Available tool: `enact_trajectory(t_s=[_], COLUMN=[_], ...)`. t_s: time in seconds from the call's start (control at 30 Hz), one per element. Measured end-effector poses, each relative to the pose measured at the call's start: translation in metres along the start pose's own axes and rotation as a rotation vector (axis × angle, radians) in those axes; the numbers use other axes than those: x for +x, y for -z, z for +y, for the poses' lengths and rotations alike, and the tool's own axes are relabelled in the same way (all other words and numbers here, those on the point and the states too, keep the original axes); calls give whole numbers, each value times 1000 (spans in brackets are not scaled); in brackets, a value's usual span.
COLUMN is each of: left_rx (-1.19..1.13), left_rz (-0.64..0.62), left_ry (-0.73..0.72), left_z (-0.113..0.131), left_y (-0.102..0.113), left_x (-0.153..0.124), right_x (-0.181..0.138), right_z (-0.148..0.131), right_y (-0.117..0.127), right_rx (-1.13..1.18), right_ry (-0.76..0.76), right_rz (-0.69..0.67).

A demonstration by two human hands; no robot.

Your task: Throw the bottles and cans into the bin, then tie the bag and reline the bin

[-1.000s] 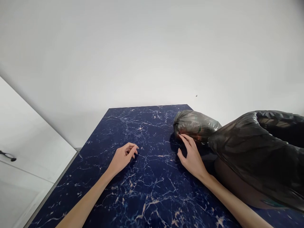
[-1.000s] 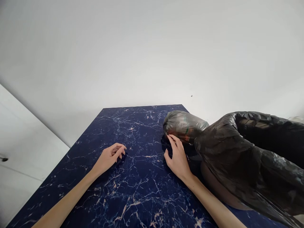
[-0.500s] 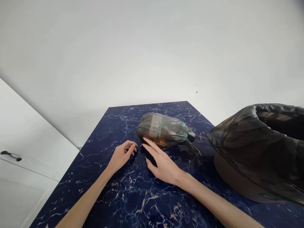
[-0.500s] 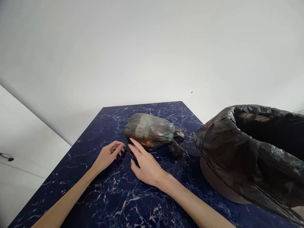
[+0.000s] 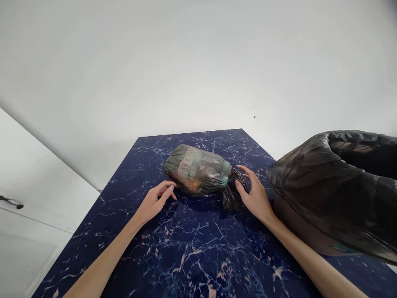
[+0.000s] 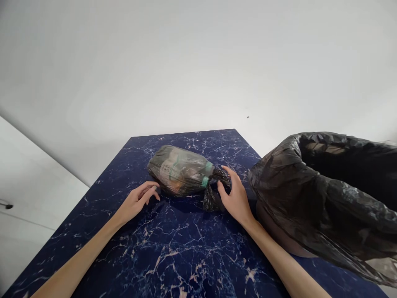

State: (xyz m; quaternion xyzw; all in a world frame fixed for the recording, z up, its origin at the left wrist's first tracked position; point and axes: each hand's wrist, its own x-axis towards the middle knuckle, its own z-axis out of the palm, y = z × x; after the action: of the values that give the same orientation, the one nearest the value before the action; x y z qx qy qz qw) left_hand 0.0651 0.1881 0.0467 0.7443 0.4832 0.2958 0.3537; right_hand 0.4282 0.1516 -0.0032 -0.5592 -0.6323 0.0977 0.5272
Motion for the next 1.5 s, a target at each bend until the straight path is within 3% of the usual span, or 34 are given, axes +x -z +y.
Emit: enact_trajectory(t_s=[0.1, 0.27, 0.8, 0.93, 1.1, 1.3, 1.5], left_rx=[24, 34, 106, 137, 202, 361, 571], left_rz=[2, 22, 63, 64, 104, 268, 285], left_ry=[10, 34, 22, -5, -84, -323, -448], left_z=[1, -3, -3, -2, 1, 36, 85], left_y=[0, -1, -3, -4, -6, -35, -76], left_x=[-1, 0, 0, 0, -2, -9, -4], right_x=[-2, -10, -16, -17, -15, -10, -10], right_z=[3, -17, -37, -32, -21, -36, -49], right_y=[-7, -8, -8, -11, -17, -25, -23], right_rx=[47, 139, 192, 227, 366, 663, 860], right_ry=[-34, 16, 41, -30, -236, -461, -551], right_rz=[-93, -199, -213, -245, -306, -420, -418])
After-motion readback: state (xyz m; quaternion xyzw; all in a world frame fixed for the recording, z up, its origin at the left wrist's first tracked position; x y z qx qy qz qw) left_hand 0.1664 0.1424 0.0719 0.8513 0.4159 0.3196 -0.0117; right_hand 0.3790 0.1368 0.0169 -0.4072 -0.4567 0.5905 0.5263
